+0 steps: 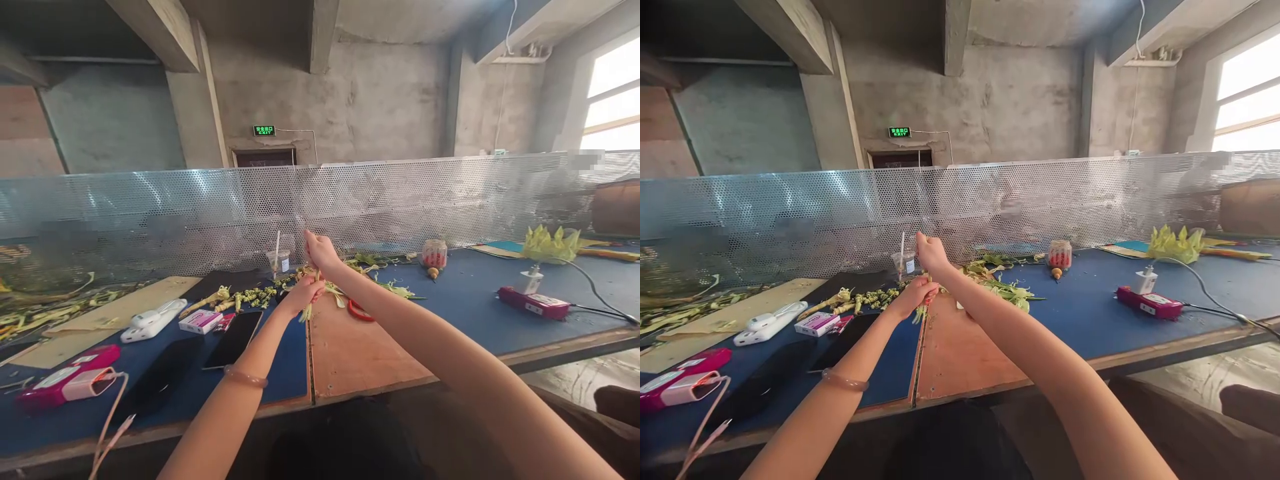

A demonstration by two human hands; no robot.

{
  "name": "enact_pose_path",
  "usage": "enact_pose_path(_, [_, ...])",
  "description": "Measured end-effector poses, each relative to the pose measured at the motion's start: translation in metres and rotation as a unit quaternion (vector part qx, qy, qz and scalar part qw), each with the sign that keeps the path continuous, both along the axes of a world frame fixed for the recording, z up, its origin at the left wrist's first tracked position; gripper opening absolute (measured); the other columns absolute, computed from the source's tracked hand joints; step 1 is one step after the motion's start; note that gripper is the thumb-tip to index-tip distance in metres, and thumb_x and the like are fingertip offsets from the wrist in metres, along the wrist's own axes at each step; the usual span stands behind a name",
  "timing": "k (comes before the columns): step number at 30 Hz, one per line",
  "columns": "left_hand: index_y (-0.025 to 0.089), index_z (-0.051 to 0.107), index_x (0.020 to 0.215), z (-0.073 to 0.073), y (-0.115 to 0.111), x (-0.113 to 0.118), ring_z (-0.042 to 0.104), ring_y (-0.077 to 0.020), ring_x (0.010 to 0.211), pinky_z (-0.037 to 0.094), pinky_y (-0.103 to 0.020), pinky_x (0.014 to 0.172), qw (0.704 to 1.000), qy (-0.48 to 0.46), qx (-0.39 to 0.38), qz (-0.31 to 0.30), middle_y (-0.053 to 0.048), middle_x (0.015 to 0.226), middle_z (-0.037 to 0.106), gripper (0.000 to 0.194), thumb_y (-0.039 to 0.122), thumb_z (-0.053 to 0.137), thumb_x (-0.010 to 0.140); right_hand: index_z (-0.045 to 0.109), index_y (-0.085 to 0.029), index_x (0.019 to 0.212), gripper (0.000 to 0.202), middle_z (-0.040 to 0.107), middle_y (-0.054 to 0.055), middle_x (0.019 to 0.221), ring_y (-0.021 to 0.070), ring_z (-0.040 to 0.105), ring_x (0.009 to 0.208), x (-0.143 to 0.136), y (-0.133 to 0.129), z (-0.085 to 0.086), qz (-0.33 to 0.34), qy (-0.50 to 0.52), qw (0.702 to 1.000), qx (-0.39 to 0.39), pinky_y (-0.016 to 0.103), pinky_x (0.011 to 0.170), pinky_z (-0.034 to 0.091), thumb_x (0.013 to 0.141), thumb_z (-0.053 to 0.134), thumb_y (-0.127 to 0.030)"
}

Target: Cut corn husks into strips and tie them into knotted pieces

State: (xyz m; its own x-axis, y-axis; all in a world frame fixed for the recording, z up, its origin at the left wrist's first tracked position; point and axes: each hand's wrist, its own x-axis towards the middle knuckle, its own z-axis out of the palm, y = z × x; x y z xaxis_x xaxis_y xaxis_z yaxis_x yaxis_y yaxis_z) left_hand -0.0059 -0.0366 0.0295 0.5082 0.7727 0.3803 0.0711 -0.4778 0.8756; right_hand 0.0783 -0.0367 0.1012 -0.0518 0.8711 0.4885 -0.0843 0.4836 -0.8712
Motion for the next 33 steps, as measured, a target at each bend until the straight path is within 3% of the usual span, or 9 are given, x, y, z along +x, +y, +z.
enact_pose_path(5, [0.018,0.05,0.084,0.008,-0.008,0.004,0.053,-0.0137,0.075,0.04,-0.027,0.072,0.991,-0.122,0.048,0.017,0.001,0.074,0.054,0.025,0.016,0.062,0.062,0.031,-0.021,0.048,0.045,0.024,-0.007,0.035,0.006,0.025,0.032,-0.004,0.005,-0.004,-0.005,-0.05,0.997,0.054,0.021,0.035,0.021,0.085,0.042,-0.042])
enact_pose_path(10, [0.015,0.044,0.064,0.018,-0.015,-0.002,0.033,-0.0031,0.043,0.03,-0.019,0.044,0.977,-0.168,-0.113,-0.061,0.003,0.057,0.043,0.017,0.013,0.061,0.065,0.031,-0.021,0.048,0.045,0.025,-0.007,0.034,0.0057,0.022,0.029,-0.009,0.006,0.001,0.037,-0.08,0.994,0.06,0.021,0.033,0.02,0.087,0.04,-0.04])
enact_pose_path(15, [0.015,0.037,0.053,0.03,-0.012,-0.014,0.016,-0.0011,0.036,0.01,-0.015,0.035,0.967,-0.198,-0.157,-0.039,0.008,0.046,0.023,0.022,0.013,0.055,0.065,0.029,-0.021,0.052,0.04,0.019,-0.009,0.037,0.005,0.016,0.031,-0.02,0.005,0.02,0.093,-0.001,0.996,0.0,0.02,0.033,0.015,0.088,0.039,-0.036])
enact_pose_path(18, [0.014,0.043,0.057,0.039,-0.01,-0.03,0.015,-0.0018,0.035,0.009,-0.015,0.034,0.963,-0.208,-0.165,-0.044,0.009,0.046,0.018,0.021,0.023,0.054,0.073,0.038,-0.019,0.06,0.034,0.029,-0.008,0.045,0.0056,0.028,0.038,-0.019,0.018,0.037,0.13,0.038,0.989,0.051,0.018,0.039,0.027,0.084,0.046,-0.042])
enact_pose_path(22, [0.016,0.035,0.056,0.043,-0.002,-0.067,0.016,-0.0025,0.033,0.01,-0.015,0.033,0.942,-0.312,-0.123,-0.017,0.008,0.046,0.017,0.031,0.029,0.048,0.081,0.052,-0.017,0.094,0.038,0.052,0.002,0.073,0.0107,0.05,0.068,-0.011,0.056,0.027,0.012,-0.056,0.989,0.133,0.021,0.062,0.041,0.089,0.026,-0.045])
enact_pose_path(24, [0.017,0.031,0.056,0.04,0.005,-0.087,0.015,-0.0031,0.032,0.01,-0.016,0.032,0.926,-0.363,-0.105,0.025,0.009,0.045,0.017,0.033,0.03,0.045,0.083,0.055,-0.018,0.099,0.031,0.056,0.004,0.083,0.0144,0.051,0.082,-0.011,0.073,0.001,-0.085,-0.297,0.943,0.124,0.025,0.073,0.041,0.089,0.03,-0.034])
enact_pose_path(26, [0.018,0.029,0.057,0.035,0.012,-0.102,0.015,-0.0037,0.031,0.009,-0.017,0.032,0.908,-0.403,-0.095,0.058,0.009,0.044,0.016,0.033,0.029,0.044,0.084,0.062,-0.018,0.087,0.015,0.059,0.005,0.082,0.0208,0.049,0.09,-0.016,0.083,-0.032,-0.084,-0.378,0.914,0.117,0.034,0.083,0.036,0.075,0.053,-0.023])
enact_pose_path(29, [0.018,0.029,0.057,0.028,0.019,-0.111,0.015,-0.0036,0.03,0.009,-0.017,0.032,0.893,-0.432,-0.085,0.092,0.009,0.043,0.016,0.032,0.029,0.045,0.083,0.065,-0.019,0.084,0.026,0.06,0.008,0.096,0.0285,0.043,0.102,-0.026,0.086,-0.078,-0.069,-0.454,0.877,0.14,0.042,0.09,0.029,0.06,0.062,-0.009])
enact_pose_path(33, [0.018,0.03,0.058,0.021,0.022,-0.101,0.014,-0.0026,0.03,0.008,-0.016,0.032,0.913,-0.381,-0.083,0.122,0.01,0.042,0.019,0.032,0.031,0.049,0.081,0.062,-0.015,0.097,0.026,0.058,0.013,0.106,0.0307,0.039,0.108,-0.043,0.082,-0.11,-0.085,-0.664,0.689,0.279,0.044,0.09,0.029,0.071,0.057,-0.014])
